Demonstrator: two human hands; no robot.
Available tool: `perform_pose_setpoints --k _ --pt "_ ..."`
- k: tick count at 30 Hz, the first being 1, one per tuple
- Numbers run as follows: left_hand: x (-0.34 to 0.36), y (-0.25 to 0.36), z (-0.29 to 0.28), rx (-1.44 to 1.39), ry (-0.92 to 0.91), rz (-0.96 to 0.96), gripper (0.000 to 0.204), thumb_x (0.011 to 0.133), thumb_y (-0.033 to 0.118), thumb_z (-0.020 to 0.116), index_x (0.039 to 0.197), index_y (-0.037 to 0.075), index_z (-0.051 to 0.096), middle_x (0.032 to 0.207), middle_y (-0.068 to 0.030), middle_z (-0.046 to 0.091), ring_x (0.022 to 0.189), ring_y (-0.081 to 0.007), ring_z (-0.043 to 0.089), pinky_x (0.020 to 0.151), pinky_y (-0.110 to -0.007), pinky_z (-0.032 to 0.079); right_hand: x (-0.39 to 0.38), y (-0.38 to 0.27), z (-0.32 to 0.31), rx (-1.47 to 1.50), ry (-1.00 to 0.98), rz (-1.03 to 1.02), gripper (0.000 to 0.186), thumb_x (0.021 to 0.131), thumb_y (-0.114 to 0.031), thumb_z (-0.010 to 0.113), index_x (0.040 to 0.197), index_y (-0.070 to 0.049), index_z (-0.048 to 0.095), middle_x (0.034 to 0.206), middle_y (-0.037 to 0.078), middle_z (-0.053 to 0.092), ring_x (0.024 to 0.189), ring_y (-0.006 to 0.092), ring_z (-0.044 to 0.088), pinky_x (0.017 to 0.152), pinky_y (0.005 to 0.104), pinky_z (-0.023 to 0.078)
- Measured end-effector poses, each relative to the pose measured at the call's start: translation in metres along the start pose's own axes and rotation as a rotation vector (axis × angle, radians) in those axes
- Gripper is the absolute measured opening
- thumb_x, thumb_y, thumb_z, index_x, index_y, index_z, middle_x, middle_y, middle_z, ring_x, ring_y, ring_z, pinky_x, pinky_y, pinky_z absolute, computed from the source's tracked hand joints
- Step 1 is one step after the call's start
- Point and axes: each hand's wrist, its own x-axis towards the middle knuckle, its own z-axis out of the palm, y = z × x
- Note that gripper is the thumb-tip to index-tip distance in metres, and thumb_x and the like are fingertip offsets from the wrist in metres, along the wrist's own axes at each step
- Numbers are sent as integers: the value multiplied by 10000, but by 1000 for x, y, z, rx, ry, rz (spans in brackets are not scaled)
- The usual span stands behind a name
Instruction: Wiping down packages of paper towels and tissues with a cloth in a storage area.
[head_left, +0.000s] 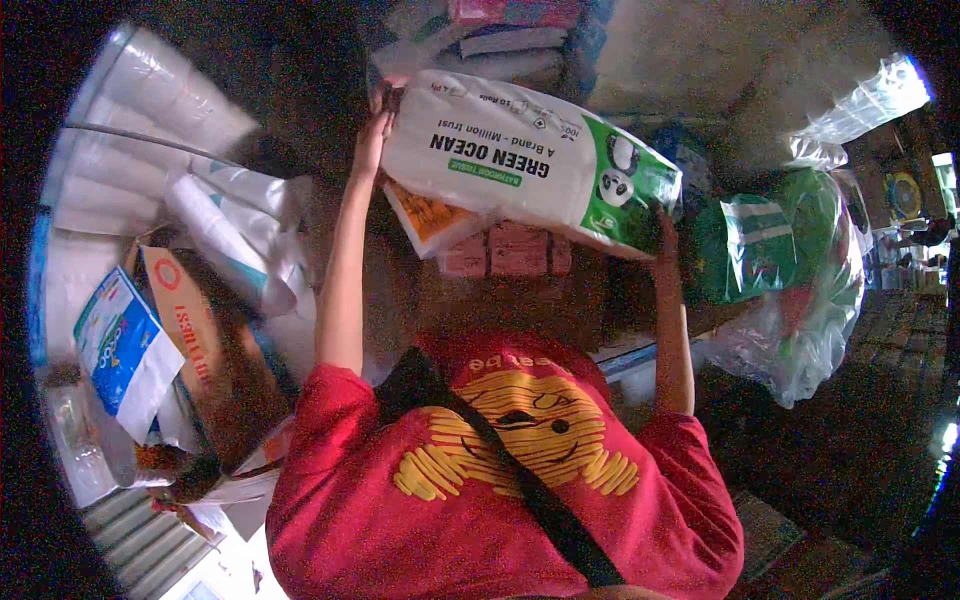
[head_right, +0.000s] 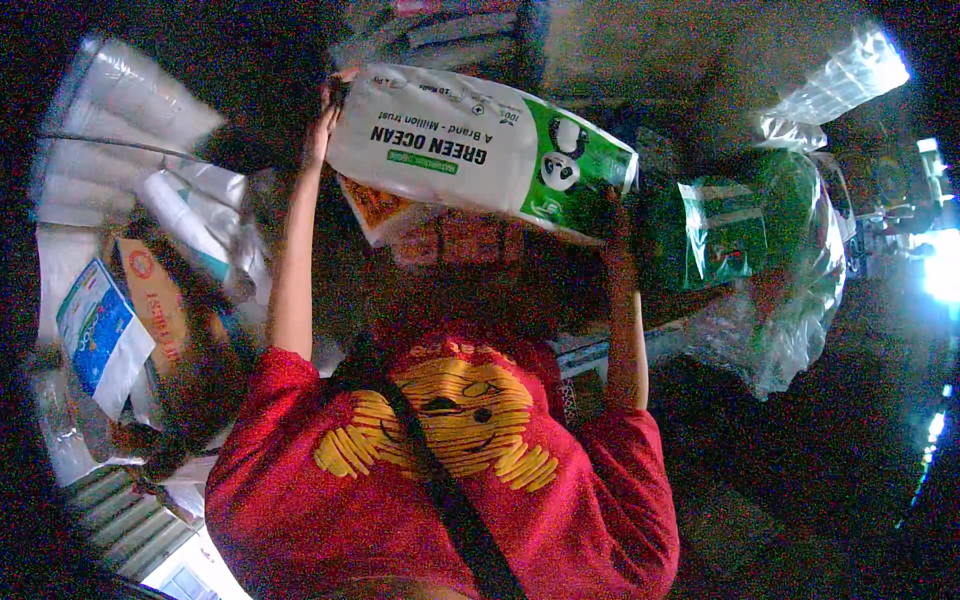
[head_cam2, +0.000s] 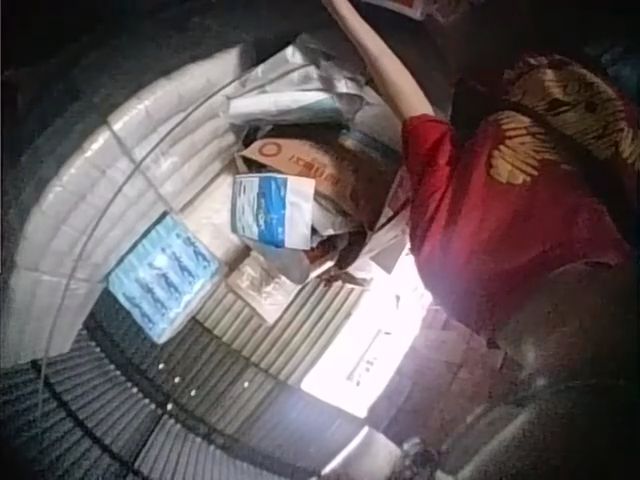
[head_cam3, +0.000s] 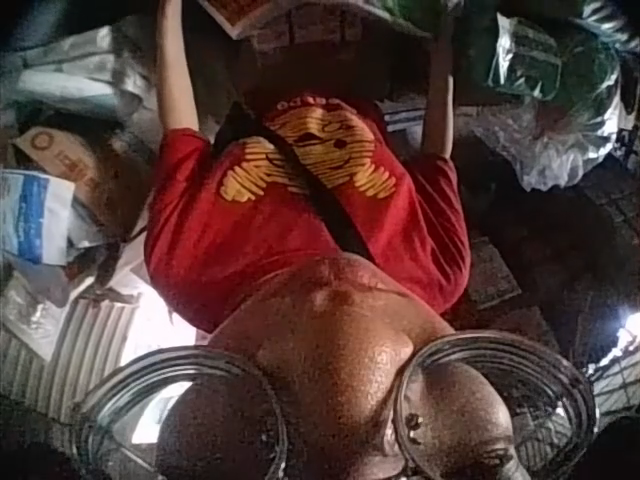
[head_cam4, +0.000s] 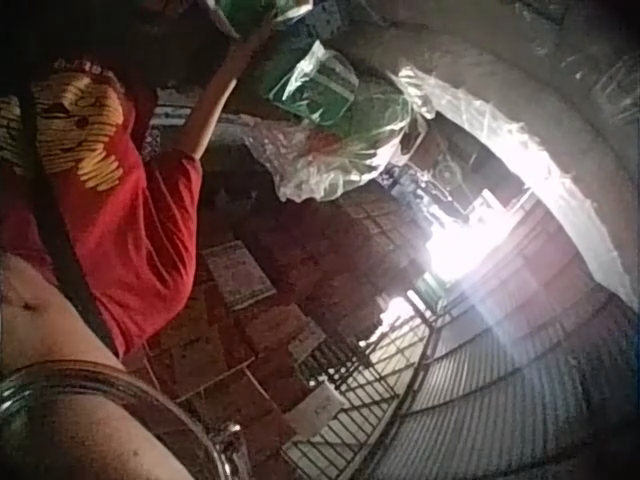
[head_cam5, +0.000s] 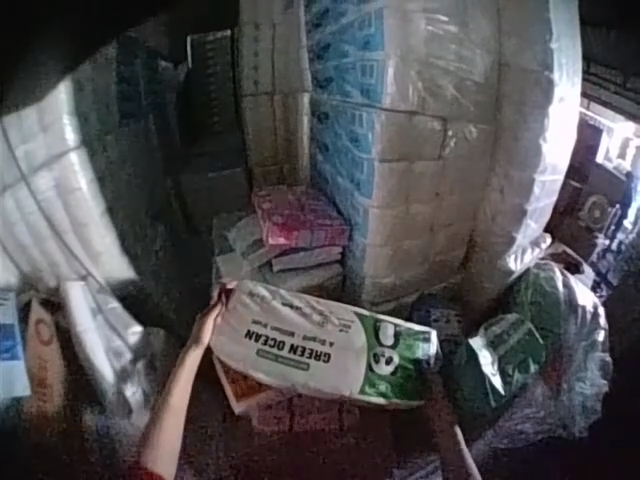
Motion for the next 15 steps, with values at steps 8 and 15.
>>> perform_pose_setpoints --k 8,15 --pt "-63 126 55 -144 194 -292 404 856 366 474 1100 51 541 1057 -27 563 962 -117 512 872 -254 373 -42 -76 24 -43 36 190 355 835 -276 529 1092 -33 508 973 47 571 910 180 532 868 309 392" --pt "-82 177 56 -448 346 -161 399 883 297 399 1197 60 465 1147 -44 526 1007 -140 512 866 -284 396 -53 -158 66 51 -27 -87 196 847 -231 528 862 -50 602 748 -1 570 686 114 521 603 271 426"
